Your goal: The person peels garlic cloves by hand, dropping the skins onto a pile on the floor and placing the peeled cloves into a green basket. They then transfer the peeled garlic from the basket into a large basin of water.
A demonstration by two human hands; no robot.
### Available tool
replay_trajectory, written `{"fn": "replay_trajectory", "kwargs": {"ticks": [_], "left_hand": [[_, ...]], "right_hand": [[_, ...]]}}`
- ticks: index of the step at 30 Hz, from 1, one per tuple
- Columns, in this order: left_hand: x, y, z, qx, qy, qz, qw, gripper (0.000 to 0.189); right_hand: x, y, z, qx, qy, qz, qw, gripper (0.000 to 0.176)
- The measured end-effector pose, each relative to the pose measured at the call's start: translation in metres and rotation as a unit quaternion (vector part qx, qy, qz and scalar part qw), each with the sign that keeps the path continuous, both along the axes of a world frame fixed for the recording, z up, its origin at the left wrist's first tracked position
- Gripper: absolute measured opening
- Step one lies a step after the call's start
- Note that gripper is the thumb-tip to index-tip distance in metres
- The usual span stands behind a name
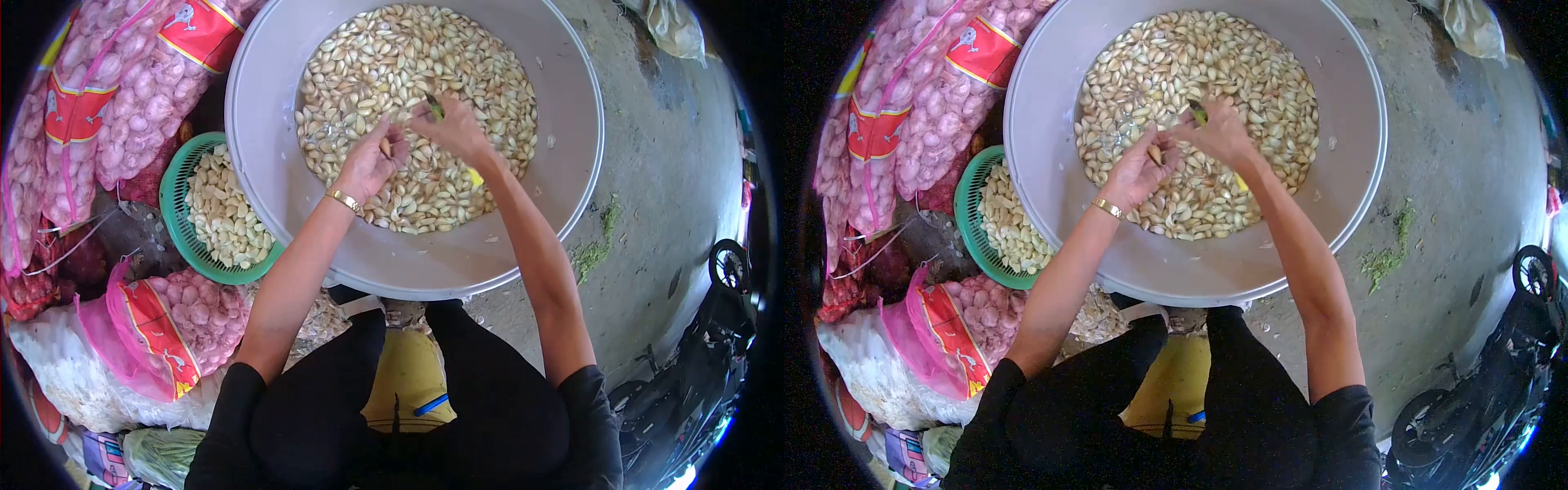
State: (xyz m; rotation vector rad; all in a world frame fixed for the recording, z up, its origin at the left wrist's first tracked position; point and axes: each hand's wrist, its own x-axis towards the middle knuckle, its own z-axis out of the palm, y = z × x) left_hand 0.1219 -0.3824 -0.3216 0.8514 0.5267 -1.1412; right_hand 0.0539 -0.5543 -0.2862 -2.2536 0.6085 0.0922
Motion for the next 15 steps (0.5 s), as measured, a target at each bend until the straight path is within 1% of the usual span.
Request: {"fn": "replay_trajectory", "kwargs": {"ticks": [1, 2, 3, 5, 6, 7, 8, 10, 11, 12, 13, 14, 15], "left_hand": [[0.000, -0.002, 0.006, -0.017, 0.040, 0.009, 0.999, 0.025], [-0.001, -0.002, 0.008, -0.017, 0.041, 0.009, 0.999, 0.025], [-0.002, 0.000, 0.008, -0.039, 0.042, 0.004, 0.998, 0.027], [-0.002, 0.004, 0.008, -0.060, 0.047, -0.003, 0.997, 0.028], [0.002, 0.004, 0.007, -0.063, 0.034, -0.028, 0.997, 0.027], [0.003, 0.005, 0.006, -0.066, 0.022, -0.053, 0.996, 0.027], [0.002, 0.004, 0.005, -0.066, 0.024, -0.054, 0.996, 0.027], [0.000, 0.004, 0.005, -0.022, 0.037, -0.010, 0.999, 0.026], [0.000, 0.004, 0.004, -0.022, 0.039, -0.009, 0.999, 0.026], [0.003, 0.006, -0.001, -0.028, 0.026, -0.032, 0.999, 0.024], [0.005, 0.006, -0.004, -0.035, 0.014, -0.056, 0.998, 0.023], [0.007, 0.007, -0.007, -0.042, 0.001, -0.080, 0.996, 0.021], [0.007, 0.008, -0.008, -0.042, 0.002, -0.079, 0.996, 0.021]], "right_hand": [[-0.005, 0.015, 0.014, 0.084, -0.008, -0.033, 0.996, 0.038], [-0.009, 0.026, 0.022, 0.167, -0.017, -0.065, 0.984, 0.039], [-0.012, 0.035, 0.019, 0.129, -0.062, -0.053, 0.988, 0.039], [-0.017, 0.037, 0.015, 0.129, -0.054, -0.056, 0.989, 0.038], [-0.017, 0.038, 0.017, 0.128, -0.049, -0.057, 0.989, 0.036], [-0.020, 0.033, 0.022, 0.198, -0.013, -0.077, 0.977, 0.036], [-0.021, 0.025, 0.026, 0.197, -0.011, -0.078, 0.977, 0.036], [-0.023, 0.004, 0.026, 0.193, 0.078, -0.114, 0.972, 0.035], [-0.026, -0.009, 0.020, 0.175, 0.073, -0.135, 0.972, 0.033], [-0.033, -0.020, 0.018, 0.175, 0.074, -0.135, 0.973, 0.033], [-0.040, -0.030, 0.017, 0.062, 0.035, -0.097, 0.993, 0.033], [-0.046, -0.038, 0.015, -0.052, -0.005, -0.057, 0.997, 0.032], [-0.053, -0.040, 0.009, -0.052, -0.005, -0.057, 0.997, 0.032]]}}
